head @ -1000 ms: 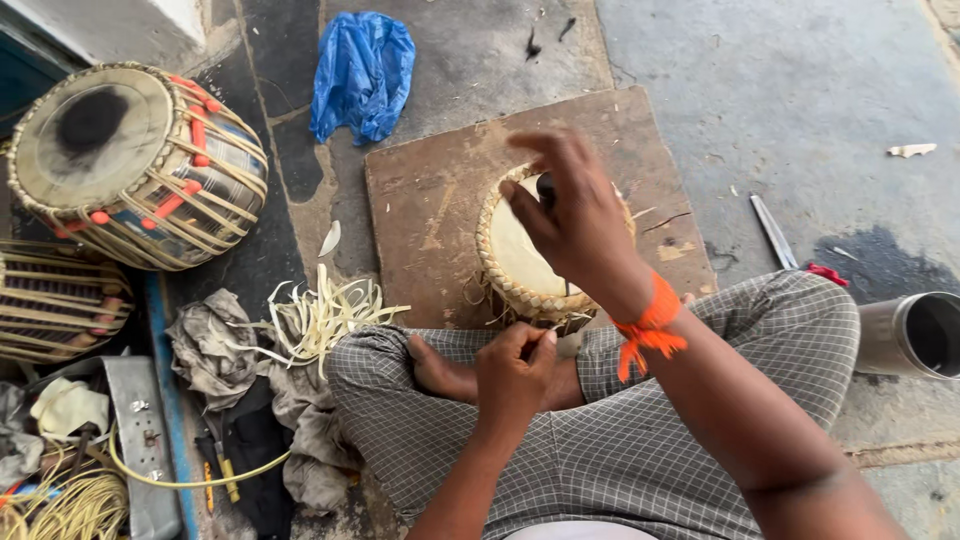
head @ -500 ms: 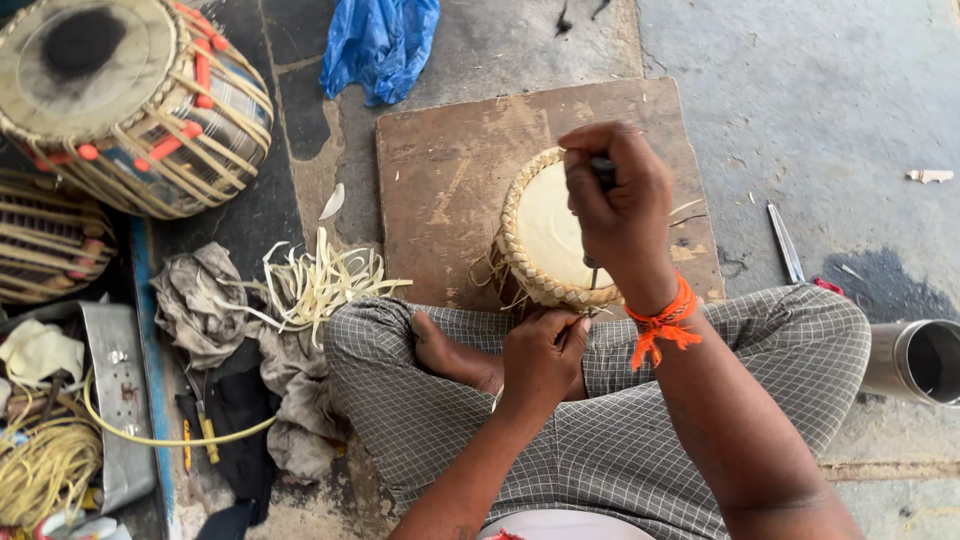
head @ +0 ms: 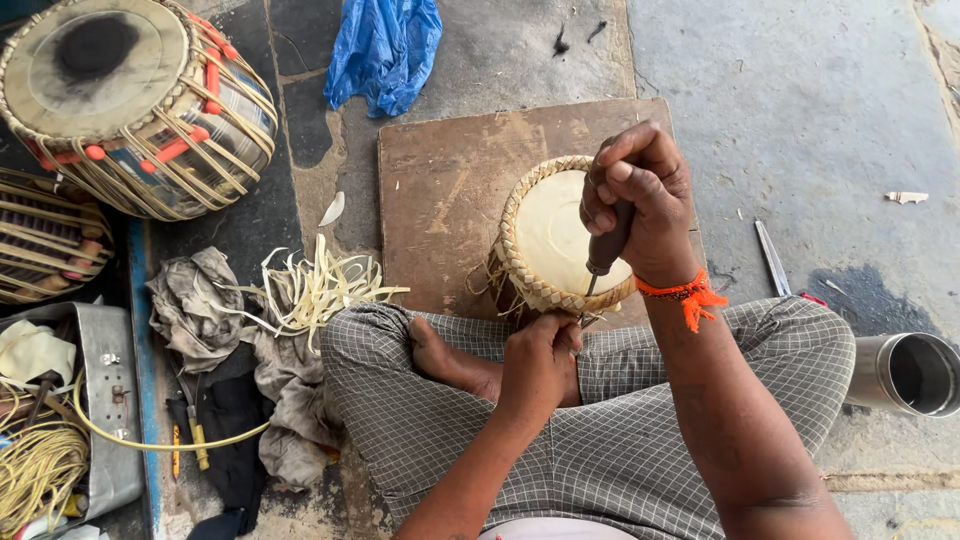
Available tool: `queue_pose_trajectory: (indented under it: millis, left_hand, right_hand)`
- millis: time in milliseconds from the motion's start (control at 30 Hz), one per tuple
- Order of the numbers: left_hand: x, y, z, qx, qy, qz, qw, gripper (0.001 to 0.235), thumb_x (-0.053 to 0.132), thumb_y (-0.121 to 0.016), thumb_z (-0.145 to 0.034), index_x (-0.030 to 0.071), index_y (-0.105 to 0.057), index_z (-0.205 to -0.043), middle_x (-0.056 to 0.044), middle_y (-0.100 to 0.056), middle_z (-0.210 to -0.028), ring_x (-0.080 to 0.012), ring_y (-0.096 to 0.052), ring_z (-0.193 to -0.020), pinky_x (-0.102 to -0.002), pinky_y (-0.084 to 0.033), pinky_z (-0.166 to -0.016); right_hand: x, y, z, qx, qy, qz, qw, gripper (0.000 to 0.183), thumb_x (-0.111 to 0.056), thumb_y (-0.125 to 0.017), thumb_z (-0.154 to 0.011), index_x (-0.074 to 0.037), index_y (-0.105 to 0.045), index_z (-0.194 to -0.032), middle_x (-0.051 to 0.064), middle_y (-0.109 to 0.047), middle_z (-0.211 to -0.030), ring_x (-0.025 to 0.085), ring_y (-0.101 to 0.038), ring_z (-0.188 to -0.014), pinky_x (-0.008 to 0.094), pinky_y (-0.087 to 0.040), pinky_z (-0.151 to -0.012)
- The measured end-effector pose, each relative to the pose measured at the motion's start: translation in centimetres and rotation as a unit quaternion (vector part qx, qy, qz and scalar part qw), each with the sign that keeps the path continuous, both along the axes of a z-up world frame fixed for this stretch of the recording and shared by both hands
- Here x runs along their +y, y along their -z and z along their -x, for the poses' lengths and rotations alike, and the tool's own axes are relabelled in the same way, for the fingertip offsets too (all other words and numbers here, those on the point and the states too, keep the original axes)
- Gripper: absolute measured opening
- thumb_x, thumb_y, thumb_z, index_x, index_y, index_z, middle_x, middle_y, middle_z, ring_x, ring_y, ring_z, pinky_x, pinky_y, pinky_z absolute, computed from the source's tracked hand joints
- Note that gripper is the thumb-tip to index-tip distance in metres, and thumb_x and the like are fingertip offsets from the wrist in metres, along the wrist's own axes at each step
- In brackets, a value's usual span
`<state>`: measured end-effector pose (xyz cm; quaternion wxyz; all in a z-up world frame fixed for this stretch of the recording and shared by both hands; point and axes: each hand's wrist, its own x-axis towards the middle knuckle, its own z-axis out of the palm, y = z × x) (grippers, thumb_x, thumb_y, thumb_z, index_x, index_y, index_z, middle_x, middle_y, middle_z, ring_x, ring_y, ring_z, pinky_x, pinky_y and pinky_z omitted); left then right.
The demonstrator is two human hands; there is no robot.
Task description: The person is sitting on the floor repairing a traditional drum. They use a screwdriver to tighten the tension ropes around the drum's rim and weave a thin strip of material into the edge of the drumhead.
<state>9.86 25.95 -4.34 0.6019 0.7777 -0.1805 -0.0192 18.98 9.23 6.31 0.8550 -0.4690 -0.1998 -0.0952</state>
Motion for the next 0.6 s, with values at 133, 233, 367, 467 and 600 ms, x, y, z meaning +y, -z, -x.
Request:
queue_pose_trajectory:
  millis: [133,233,367,467,600]
  left_hand:
    - [0.3,0.1,0.2,-0.011,-0.025,-0.011,1.0,0.005,0.005,-0.069,-0.094,0.001,-0.069,-0.097,-0.009,-0.074,-0.079,-0.0235,-0.076,-0.071,-0.034,-0.058,-0.062]
    - [0.2,0.8,0.4,-0.051,-0.046,0.009,0.998,0.011,0.009,-0.068,-0.098,0.002,-0.063,-0.104,-0.009,-0.075,-0.085,-0.0238,-0.078,-0.077,-0.034,-0.059,-0.063]
    - [0.1,1.5,-0.1,-0.084,-0.058,-0.008,0.995,0.018,0.018,-0.07,-0.101,0.007,-0.058,-0.107,-0.006,-0.075,-0.093,-0.0234,-0.077,-0.088,-0.035,-0.06,-0.069]
    - [0.8,0.7,-0.6,-0.174,-0.095,-0.174,0.965,0.027,0.028,-0.076,-0.094,0.008,-0.058,-0.101,-0.005,-0.065,-0.092,-0.0258,-0.063,-0.094,-0.045,-0.047,-0.083]
    - [1.8,-1.4,-1.4,-0.345,-0.066,-0.237,0.906,0.028,0.025,-0.075,-0.091,0.02,-0.063,-0.116,-0.009,-0.049,-0.119,-0.0291,-0.043,-0.118,-0.048,-0.034,-0.096]
  right_hand:
    - [0.2,0.4,0.1,-0.008,-0.021,-0.036,0.999,0.007,-0.009,-0.06,-0.105,-0.004,-0.058,-0.11,0.006,-0.052,-0.078,0.011,-0.049,-0.054,0.026,-0.044,-0.049]
    - [-0.1,0.8,0.1,-0.006,-0.032,-0.058,0.998,0.007,-0.009,-0.06,-0.105,-0.004,-0.058,-0.11,0.005,-0.052,-0.077,0.011,-0.049,-0.053,0.026,-0.044,-0.049]
    - [0.0,0.7,-0.4,-0.01,-0.039,-0.073,0.997,0.007,-0.009,-0.061,-0.105,-0.004,-0.058,-0.109,0.004,-0.051,-0.077,0.01,-0.049,-0.053,0.025,-0.044,-0.048]
    - [0.4,0.5,-0.2,-0.002,-0.007,-0.047,0.999,0.007,-0.01,-0.06,-0.105,-0.005,-0.058,-0.109,0.005,-0.053,-0.082,0.011,-0.05,-0.058,0.026,-0.045,-0.052]
    - [1.8,0.5,0.6,0.019,0.111,0.064,0.992,0.011,-0.014,-0.055,-0.112,-0.003,-0.057,-0.113,0.008,-0.061,-0.091,0.015,-0.058,-0.069,0.028,-0.049,-0.059]
